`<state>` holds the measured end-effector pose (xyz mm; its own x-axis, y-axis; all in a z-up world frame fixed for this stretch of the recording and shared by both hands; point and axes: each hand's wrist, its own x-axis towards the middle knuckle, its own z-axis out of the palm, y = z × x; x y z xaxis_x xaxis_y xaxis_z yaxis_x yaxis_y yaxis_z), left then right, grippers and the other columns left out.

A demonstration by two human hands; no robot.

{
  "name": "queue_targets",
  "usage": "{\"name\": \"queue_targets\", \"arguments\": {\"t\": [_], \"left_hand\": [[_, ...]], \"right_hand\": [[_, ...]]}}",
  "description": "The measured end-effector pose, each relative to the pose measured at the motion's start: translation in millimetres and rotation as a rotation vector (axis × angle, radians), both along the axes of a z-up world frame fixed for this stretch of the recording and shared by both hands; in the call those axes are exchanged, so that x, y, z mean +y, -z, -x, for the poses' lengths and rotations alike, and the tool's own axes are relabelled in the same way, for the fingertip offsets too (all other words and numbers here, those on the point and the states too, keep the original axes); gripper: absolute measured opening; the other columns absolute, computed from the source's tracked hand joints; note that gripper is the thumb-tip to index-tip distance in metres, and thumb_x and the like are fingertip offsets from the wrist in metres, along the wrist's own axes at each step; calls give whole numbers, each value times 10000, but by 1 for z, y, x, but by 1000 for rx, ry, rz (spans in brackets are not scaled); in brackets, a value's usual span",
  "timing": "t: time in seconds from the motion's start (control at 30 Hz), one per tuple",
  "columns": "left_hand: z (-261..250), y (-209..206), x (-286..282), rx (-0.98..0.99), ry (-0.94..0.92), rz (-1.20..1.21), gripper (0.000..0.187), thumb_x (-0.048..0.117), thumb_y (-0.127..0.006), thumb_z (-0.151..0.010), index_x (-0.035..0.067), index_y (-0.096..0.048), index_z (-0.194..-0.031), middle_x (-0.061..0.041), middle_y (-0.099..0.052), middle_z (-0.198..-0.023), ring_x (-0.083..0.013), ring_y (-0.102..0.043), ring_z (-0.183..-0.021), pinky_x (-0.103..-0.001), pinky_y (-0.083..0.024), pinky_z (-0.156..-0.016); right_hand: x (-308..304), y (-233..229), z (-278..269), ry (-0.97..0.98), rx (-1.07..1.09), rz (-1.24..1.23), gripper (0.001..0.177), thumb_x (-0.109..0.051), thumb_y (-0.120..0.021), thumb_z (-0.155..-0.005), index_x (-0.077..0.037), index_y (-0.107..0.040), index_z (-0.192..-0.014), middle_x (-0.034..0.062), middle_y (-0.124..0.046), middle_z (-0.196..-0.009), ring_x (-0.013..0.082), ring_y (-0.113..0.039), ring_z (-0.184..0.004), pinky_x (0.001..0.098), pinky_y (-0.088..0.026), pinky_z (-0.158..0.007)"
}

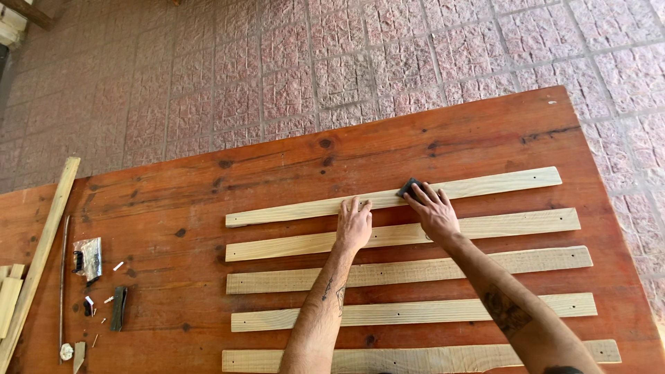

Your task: The person sands several long wooden planks laid out on a workbench using a sanding block. They move the block back and forth along the length of each plank, working on one plank at a time before moving to the next.

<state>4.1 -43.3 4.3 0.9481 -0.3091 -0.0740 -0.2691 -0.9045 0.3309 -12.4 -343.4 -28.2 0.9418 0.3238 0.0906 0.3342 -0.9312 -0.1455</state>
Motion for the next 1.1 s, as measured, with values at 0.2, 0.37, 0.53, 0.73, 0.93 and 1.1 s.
{"name": "queue_targets", "arguments": {"t": [0.2,0.37,0.53,0.73,0.93,1.1], "left_hand": [[-3,-10,-7,57,-13,77,457,232,-538,-1188,101,-773,-1558,-211,-622,-1621,-465,-548,-1542,-545,-578,-1184],[-1,-1,-20,-20,27,49,464,155,-585,-1131,-19,-741,-1532,-253,-633,-1595,-500,-562,-1516,-544,-612,-1176],[5,-5,-31,-88,50,-74,497,206,-635,-1118,-67,-716,-1525,-256,-639,-1588,-486,-529,-1520,-526,-559,-1245],[9,-11,-27,-94,75,-19,536,162,-672,-1092,48,-674,-1616,-258,-620,-1570,-535,-522,-1515,-595,-538,-1248],[13,-4,-33,-105,64,-84,614,309,-751,-1049,189,-701,-1649,-246,-621,-1590,-530,-522,-1532,-602,-542,-1229],[12,4,-34,-106,24,-69,633,332,-780,-1004,195,-722,-1620,-263,-618,-1598,-562,-526,-1529,-649,-493,-1266]], "right_hand": [[44,10,2,-93,-76,-50,736,-179,-658,-996,-401,-631,-1698,7,-523,-1858,326,-445,-1744,621,-413,-1346],[2,4,31,-93,-39,-32,731,-195,-636,-1004,-420,-618,-1699,-13,-518,-1864,309,-445,-1749,615,-384,-1371],[-32,-9,25,6,-25,-14,696,-194,-596,-1060,-411,-608,-1721,6,-531,-1859,325,-457,-1748,621,-379,-1383],[-3,-5,3,119,14,-23,683,-194,-630,-1075,-399,-618,-1727,19,-537,-1867,339,-440,-1762,648,-396,-1374],[-15,-20,26,-40,52,-14,702,-193,-611,-1057,-458,-598,-1706,-60,-467,-1902,290,-391,-1785,640,-353,-1401],[-69,-9,32,40,-74,40,689,-241,-614,-1053,-472,-613,-1702,-40,-562,-1843,300,-489,-1740,575,-424,-1370]]}}
